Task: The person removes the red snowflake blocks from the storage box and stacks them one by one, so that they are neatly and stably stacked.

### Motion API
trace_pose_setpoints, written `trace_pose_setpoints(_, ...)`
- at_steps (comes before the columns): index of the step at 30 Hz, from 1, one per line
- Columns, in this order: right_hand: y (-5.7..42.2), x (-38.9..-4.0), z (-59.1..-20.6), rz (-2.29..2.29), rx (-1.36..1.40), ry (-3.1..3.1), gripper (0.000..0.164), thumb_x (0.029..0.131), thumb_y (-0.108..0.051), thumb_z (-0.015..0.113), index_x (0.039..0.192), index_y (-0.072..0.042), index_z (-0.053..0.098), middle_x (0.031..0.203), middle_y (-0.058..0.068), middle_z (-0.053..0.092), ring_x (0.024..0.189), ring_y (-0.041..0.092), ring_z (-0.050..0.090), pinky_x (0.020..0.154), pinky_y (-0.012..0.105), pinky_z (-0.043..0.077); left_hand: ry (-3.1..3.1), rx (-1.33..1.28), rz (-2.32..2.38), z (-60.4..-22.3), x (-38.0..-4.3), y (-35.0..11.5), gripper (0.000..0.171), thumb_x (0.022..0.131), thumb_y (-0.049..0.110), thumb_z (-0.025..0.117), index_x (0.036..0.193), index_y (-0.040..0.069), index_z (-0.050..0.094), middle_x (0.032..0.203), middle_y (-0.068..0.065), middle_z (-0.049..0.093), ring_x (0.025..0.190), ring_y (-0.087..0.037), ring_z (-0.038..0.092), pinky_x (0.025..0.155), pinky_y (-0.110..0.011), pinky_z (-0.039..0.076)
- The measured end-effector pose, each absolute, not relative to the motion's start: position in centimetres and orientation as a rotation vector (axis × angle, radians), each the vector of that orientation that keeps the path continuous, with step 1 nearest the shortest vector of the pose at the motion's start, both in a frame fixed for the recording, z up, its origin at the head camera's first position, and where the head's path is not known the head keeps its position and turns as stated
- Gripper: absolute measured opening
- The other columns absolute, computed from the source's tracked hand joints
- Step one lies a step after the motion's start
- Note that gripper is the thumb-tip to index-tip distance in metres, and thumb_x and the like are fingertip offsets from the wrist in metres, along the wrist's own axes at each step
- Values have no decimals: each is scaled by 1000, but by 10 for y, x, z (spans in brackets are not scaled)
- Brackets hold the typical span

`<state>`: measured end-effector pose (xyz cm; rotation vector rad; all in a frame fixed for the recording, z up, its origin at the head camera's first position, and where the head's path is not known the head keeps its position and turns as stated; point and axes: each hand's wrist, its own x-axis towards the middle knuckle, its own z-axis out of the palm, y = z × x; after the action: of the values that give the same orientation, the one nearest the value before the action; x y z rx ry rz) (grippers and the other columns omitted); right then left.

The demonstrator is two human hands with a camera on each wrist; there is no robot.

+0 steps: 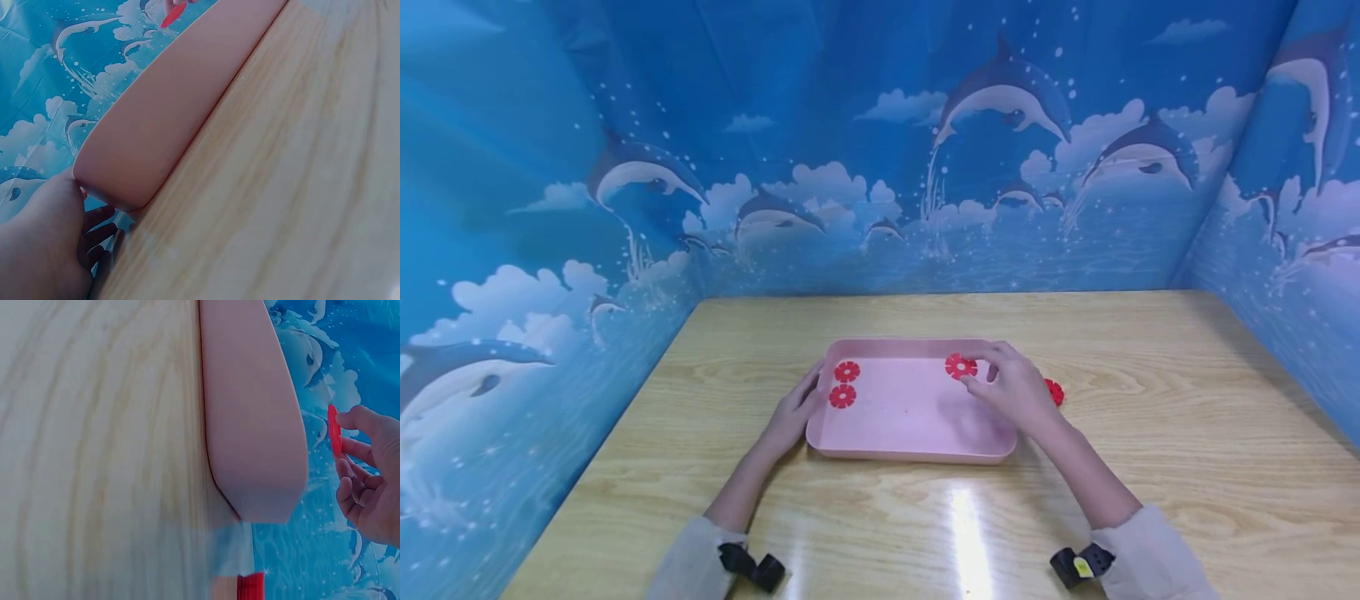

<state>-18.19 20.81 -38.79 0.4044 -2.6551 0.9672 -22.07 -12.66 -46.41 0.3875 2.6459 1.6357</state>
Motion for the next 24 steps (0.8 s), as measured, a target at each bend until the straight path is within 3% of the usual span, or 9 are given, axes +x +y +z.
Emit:
trace_pose_setpoints(9, 237, -173, -385, 939, 373, -2622, 32, 77, -7, 73, 108, -1, 65, 102, 13, 58, 68, 18, 50, 49, 23, 45, 2650, 394, 1625, -462, -219, -127, 48, 98, 32, 42, 144, 23, 31, 144, -8, 34, 130, -28, 30, 106, -46, 21)
trace_pose_setpoints(16, 255, -167, -388, 915, 328, -2629, 33, 78, -6, 72, 109, 0, 64, 103, 15, 55, 65, 20, 50, 43, 23, 44, 2648, 400, 1626, -464, -220, -127, 48, 98, 31, 42, 144, 22, 31, 144, -8, 33, 130, -28, 29, 106, -45, 21)
trace_pose_setpoints(24, 277, -162, -392, 882, 295, -2609, 32, 79, -10, 71, 108, -1, 64, 104, 12, 56, 67, 14, 48, 49, 22, 43, 2638, 407, 1636, -462, -220, -127, 48, 98, 30, 42, 144, 22, 31, 144, -8, 34, 130, -28, 29, 107, -45, 21)
